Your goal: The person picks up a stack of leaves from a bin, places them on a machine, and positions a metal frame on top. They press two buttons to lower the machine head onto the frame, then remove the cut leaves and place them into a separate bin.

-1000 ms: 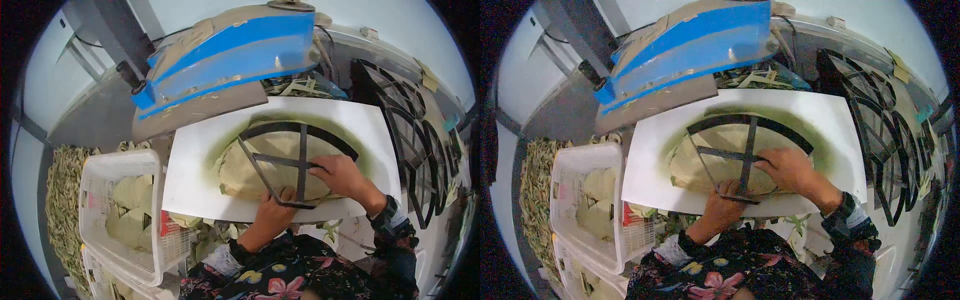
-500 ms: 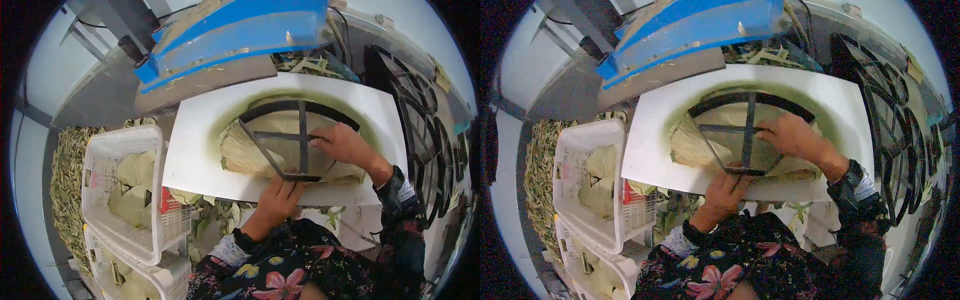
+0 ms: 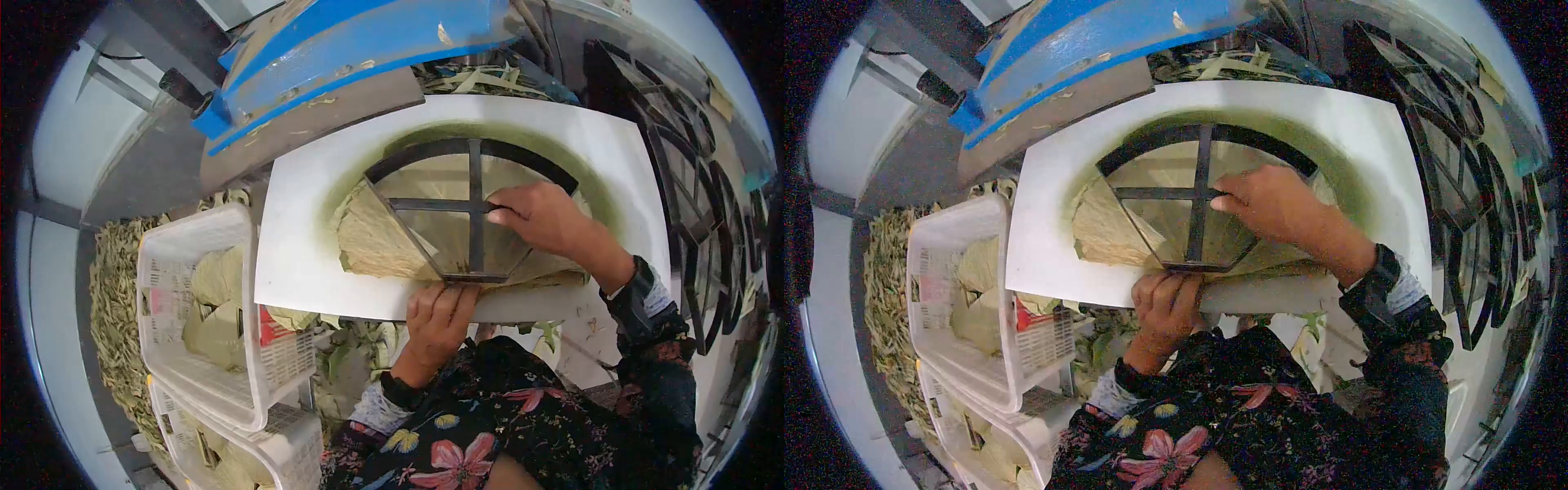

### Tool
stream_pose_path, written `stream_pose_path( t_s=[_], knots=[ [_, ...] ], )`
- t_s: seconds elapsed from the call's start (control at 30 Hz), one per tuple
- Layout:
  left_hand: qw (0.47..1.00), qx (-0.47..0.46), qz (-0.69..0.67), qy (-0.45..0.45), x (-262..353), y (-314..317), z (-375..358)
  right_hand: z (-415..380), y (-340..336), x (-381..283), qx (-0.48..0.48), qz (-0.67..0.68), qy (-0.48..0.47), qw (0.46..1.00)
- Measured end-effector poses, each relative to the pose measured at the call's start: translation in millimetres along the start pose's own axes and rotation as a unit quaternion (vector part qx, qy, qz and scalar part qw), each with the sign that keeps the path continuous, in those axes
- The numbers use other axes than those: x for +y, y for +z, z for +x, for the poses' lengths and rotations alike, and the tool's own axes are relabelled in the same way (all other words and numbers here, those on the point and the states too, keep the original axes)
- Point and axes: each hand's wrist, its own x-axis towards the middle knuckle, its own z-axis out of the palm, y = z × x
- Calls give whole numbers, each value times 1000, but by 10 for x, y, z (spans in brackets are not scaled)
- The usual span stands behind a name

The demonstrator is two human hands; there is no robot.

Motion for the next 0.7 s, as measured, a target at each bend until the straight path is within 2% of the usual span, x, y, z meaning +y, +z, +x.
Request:
stream_pose_path(
  t_s=[0.3,0.47,0.6,0.67,0.7],
  knots=[
    [1000,16,-21,-4,-32,17,25,-19,130,48,-4,-39,-7,999],
    [998,-48,-18,35,-103,-86,63,-51,137,31,-26,-48,9,998],
    [999,-11,-22,36,-178,-224,335,-96,174,65,-19,-52,-10,998],
    [987,-122,-48,92,-312,-188,479,-103,205,58,-17,-88,8,996],
    [987,-119,-46,95,-336,-152,466,-94,187,41,-14,-90,7,996]
  ],
)
